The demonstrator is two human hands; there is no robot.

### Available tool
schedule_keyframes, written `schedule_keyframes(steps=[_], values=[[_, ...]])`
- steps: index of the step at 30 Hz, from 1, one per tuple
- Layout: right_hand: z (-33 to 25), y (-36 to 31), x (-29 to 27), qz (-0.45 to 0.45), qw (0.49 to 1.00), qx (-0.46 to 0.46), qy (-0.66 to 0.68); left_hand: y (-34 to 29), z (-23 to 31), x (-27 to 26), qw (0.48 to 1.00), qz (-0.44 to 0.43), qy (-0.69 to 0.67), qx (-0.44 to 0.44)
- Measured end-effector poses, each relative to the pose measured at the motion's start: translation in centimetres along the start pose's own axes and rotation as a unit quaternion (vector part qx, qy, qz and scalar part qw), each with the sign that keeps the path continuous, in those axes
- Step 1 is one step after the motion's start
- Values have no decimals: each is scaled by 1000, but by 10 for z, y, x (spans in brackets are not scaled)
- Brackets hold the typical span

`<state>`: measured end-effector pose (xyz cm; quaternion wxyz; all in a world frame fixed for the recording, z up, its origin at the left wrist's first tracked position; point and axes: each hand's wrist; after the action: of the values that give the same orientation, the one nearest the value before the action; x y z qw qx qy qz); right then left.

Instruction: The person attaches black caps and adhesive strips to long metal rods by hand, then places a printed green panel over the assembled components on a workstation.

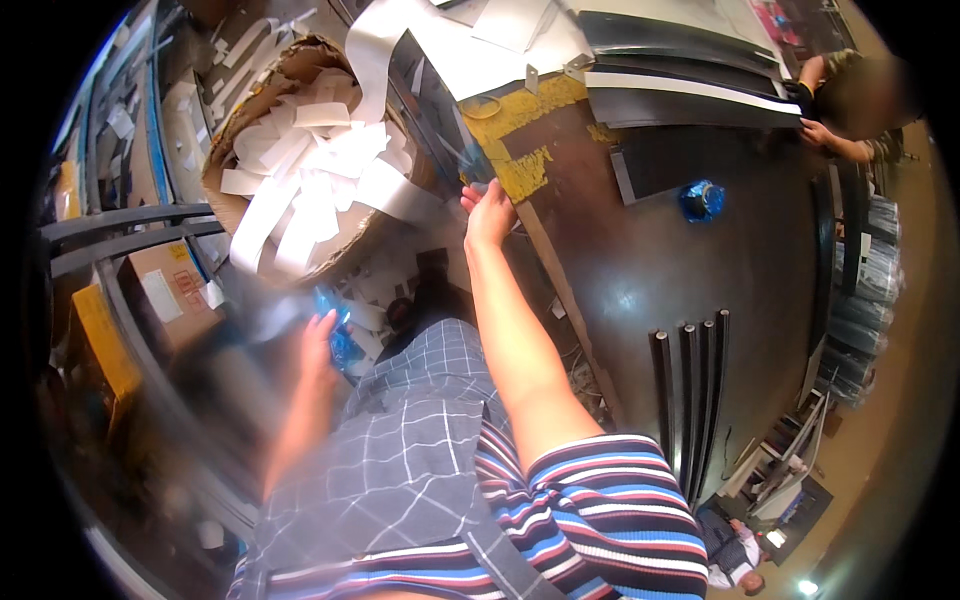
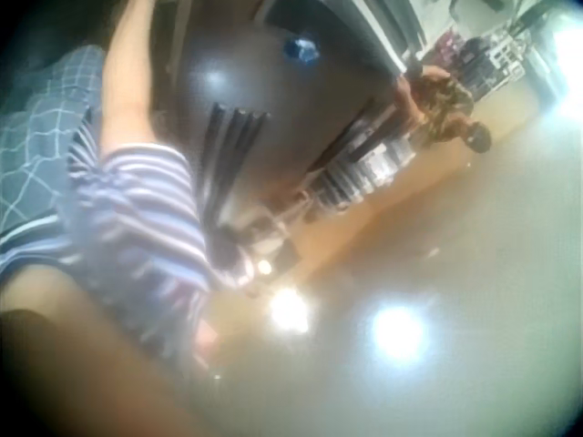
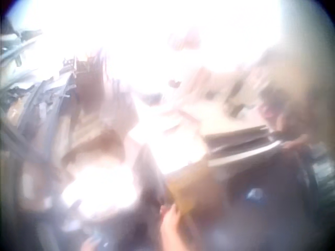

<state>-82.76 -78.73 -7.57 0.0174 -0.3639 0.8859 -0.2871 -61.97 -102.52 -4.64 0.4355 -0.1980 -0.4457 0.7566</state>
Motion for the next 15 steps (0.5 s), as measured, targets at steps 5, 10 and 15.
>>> schedule_keyframes(steps=[5, 10, 15], values=[[15, -48, -37, -87, 986, 59, -127, -31, 4, -1, 998, -50, -2, 28], [17, 11, -40, -12, 965, 163, 203, -43, -4, 21, 988, -125, 64, 59], [-12, -81, -61, -330, 933, -58, -133, -35, -27, 41, 989, -131, -8, 67]])
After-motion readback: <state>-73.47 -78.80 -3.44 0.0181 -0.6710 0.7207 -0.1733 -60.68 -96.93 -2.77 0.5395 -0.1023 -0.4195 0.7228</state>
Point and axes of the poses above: each hand's wrist, its own y-axis towards the middle knuckle, its own x-axis out of the palm, z = x × y, and after that the axes turned 6 degrees about y, right-handed
